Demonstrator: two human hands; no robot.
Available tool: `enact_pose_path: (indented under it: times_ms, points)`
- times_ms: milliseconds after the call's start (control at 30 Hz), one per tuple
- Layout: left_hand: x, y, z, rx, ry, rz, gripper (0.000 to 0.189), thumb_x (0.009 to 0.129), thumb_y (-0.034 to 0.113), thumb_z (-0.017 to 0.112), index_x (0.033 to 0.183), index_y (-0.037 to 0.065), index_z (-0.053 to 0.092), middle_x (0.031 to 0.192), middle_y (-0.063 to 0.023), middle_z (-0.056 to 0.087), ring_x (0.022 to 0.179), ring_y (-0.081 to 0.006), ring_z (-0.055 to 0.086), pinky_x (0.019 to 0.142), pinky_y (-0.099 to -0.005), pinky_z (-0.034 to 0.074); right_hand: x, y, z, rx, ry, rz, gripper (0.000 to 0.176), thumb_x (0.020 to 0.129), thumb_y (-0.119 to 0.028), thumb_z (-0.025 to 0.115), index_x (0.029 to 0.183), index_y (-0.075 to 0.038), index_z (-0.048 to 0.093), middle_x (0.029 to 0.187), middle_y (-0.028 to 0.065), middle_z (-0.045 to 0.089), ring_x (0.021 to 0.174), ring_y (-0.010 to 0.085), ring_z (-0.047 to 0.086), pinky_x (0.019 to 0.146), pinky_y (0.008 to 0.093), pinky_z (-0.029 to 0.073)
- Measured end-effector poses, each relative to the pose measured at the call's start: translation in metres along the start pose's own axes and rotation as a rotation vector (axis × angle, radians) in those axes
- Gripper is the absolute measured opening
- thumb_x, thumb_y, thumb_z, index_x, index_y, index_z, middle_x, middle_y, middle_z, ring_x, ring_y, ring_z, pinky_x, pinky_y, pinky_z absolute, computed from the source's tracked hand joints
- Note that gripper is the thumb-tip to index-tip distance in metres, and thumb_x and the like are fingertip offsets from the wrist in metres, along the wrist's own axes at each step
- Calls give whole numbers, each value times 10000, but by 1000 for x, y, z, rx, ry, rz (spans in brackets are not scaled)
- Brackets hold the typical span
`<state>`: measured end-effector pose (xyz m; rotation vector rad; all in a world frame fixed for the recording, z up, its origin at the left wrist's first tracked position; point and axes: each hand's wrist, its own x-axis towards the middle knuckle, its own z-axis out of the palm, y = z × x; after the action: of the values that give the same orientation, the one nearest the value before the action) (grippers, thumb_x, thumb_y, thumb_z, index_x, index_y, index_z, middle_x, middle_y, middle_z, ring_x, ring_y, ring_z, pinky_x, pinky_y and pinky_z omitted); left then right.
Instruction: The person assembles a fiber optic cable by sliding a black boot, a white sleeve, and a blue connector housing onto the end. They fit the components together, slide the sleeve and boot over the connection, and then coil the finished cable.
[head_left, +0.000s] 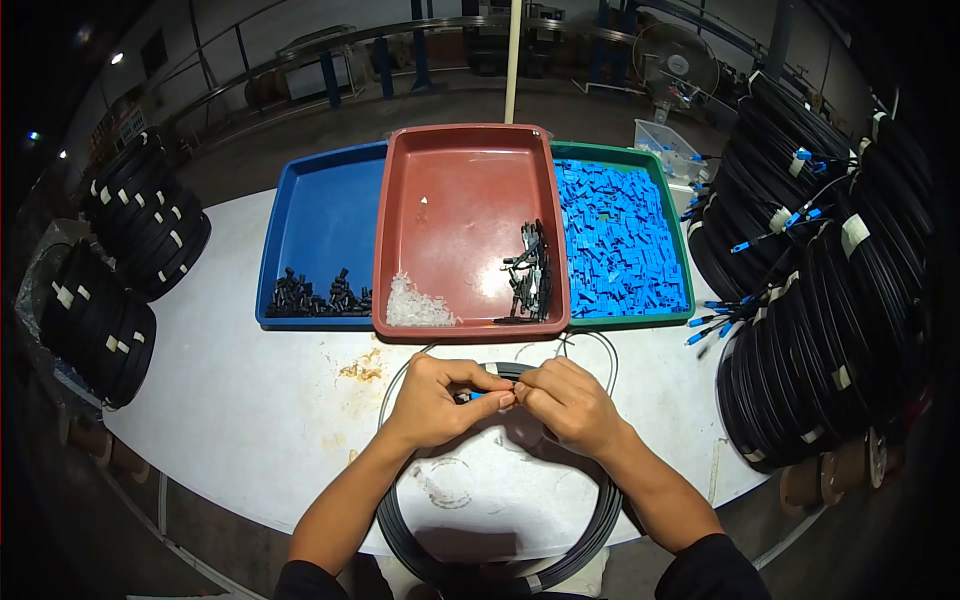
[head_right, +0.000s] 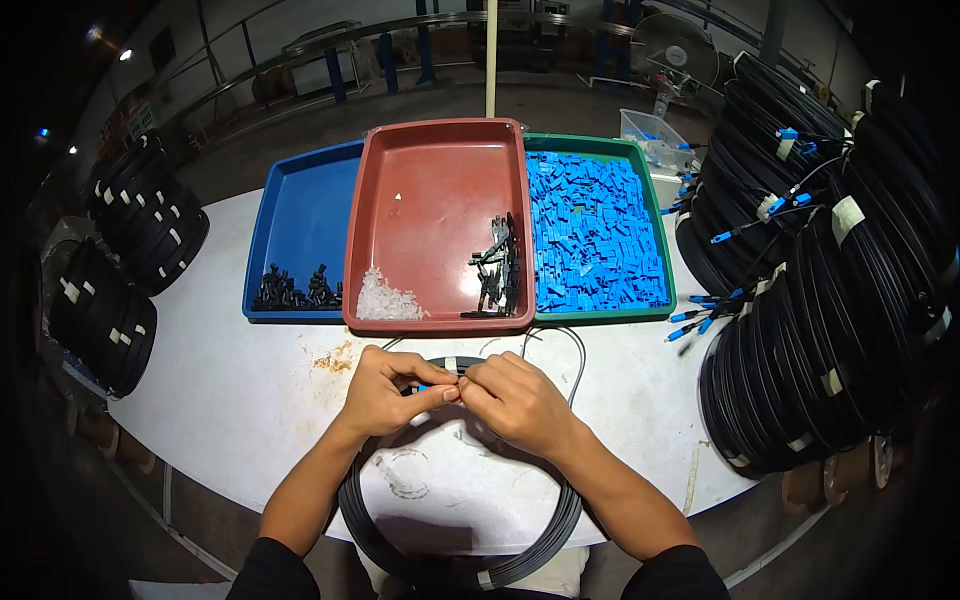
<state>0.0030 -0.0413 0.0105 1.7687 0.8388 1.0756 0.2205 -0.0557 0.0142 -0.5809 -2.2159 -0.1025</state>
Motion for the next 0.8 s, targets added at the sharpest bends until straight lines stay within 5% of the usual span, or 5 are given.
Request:
enact_pose_path:
  times_ms: [233,567,667,733,800]
  points:
    - [5,-1,-3,801,-108,881,252,694,4,837,940,6,782,965,-123,787,640,-201,710,593,-291,581,-6,0,3,537,-270,782,230,711,107,694,896,23,585,834,139,663,717,320,655,627,381,531]
    - [-2,10,5,-141,2,-159,123,806,36,815,925,6,800,819,-114,775,653,-159,734,603,-250,564,-4,2,2,0,-4,12,281,624,63,708,877,6,599,900,121,660,748,292,645,660,405,527]
    - [4,6,1,490,-53,609,119,779,17,809,889,-1,766,866,-109,771,573,-180,664,533,-312,539,-10,4,5,143,-61,172,203,698,28,702,831,-13,555,898,159,638,770,293,613,688,372,502]
    - [4,4,-1,640,-78,728,136,746,4,814,873,-3,767,895,-116,775,613,-202,691,551,-311,556,-12,2,8,529,-211,720,207,699,56,687,835,-18,551,900,157,645,779,316,619,683,380,506]
    - [5,0,-3,740,-84,813,145,716,-15,815,852,-14,764,898,-135,780,643,-228,725,569,-305,575,-15,4,12,494,-157,628,242,682,97,688,863,-7,565,909,147,667,778,317,649,682,380,527]
